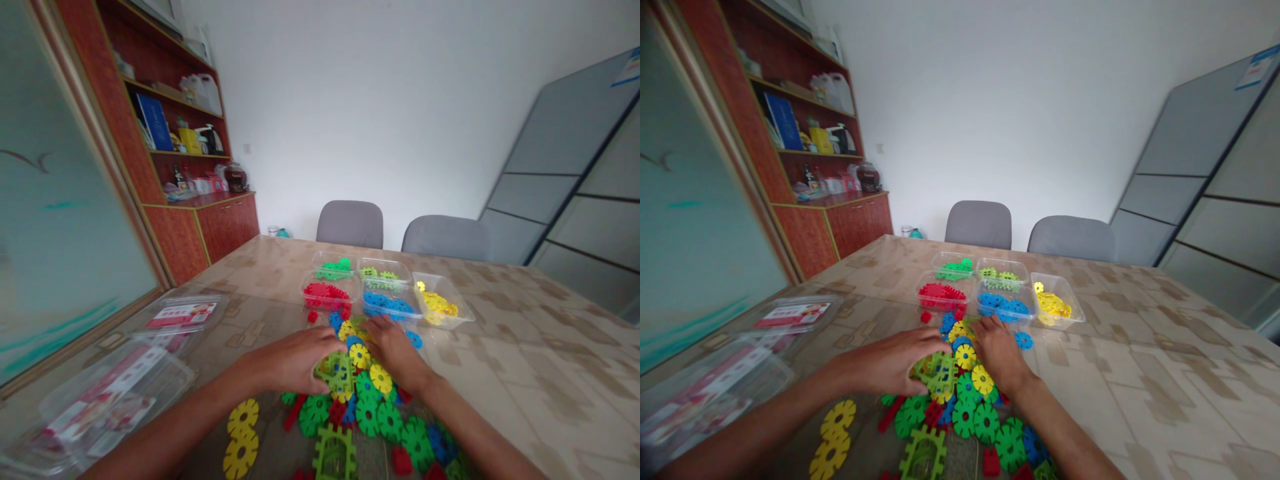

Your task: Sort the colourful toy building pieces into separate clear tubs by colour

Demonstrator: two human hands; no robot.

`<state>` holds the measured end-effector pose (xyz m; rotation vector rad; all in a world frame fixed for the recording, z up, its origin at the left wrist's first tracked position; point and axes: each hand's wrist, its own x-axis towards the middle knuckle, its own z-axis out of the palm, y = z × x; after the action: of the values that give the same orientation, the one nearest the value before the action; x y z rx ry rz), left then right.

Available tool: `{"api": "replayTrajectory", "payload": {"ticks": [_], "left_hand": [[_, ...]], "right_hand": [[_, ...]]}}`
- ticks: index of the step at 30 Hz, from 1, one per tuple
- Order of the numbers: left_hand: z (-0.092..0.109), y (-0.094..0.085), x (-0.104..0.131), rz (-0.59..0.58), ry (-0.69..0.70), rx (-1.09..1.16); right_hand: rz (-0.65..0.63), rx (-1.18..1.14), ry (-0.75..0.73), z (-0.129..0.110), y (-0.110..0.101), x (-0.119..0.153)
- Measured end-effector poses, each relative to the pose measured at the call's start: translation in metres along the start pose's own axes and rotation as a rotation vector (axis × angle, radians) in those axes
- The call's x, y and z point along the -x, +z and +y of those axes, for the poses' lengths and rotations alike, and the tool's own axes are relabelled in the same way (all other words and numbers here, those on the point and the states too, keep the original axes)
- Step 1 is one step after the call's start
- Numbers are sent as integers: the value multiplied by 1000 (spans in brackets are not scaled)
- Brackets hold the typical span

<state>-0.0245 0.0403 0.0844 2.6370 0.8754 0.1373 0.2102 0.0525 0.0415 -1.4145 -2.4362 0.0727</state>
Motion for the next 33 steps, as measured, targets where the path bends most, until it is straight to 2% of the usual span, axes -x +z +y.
{"api": "replayTrajectory", "payload": {"ticks": [4, 8, 10, 12, 15, 19, 22, 25, 27, 29, 33], "left_hand": [[1, -2, -1, 71, -21, 34], [8, -5, 0, 51, -10, 70], [12, -6, 2, 33, 5, 79], [14, -4, 2, 15, 9, 71], [15, -1, 2, -28, -7, 36], [15, 1, 2, -69, -21, 15], [14, 0, 3, -75, -24, 11], [9, -3, 5, -53, -41, -16], [7, -6, 7, -48, -67, -29], [5, -8, 8, -57, -86, -28], [7, -7, 7, -8, -117, -19]], "right_hand": [[39, -18, -13, 1, -10, 5], [186, -166, -55, 6, -33, 17], [219, -285, -15, 9, -42, 25], [188, -405, 49, 12, -43, 34], [114, -486, 105, 18, -33, 44], [198, -363, 77, 12, -22, 51], [193, -340, 13, -16, -27, 55], [26, -314, -128, -56, -24, 62], [-27, -227, -238, -76, -9, 67], [57, -70, -332, -85, 12, 72], [129, 14, -375, -83, 43, 74]]}}
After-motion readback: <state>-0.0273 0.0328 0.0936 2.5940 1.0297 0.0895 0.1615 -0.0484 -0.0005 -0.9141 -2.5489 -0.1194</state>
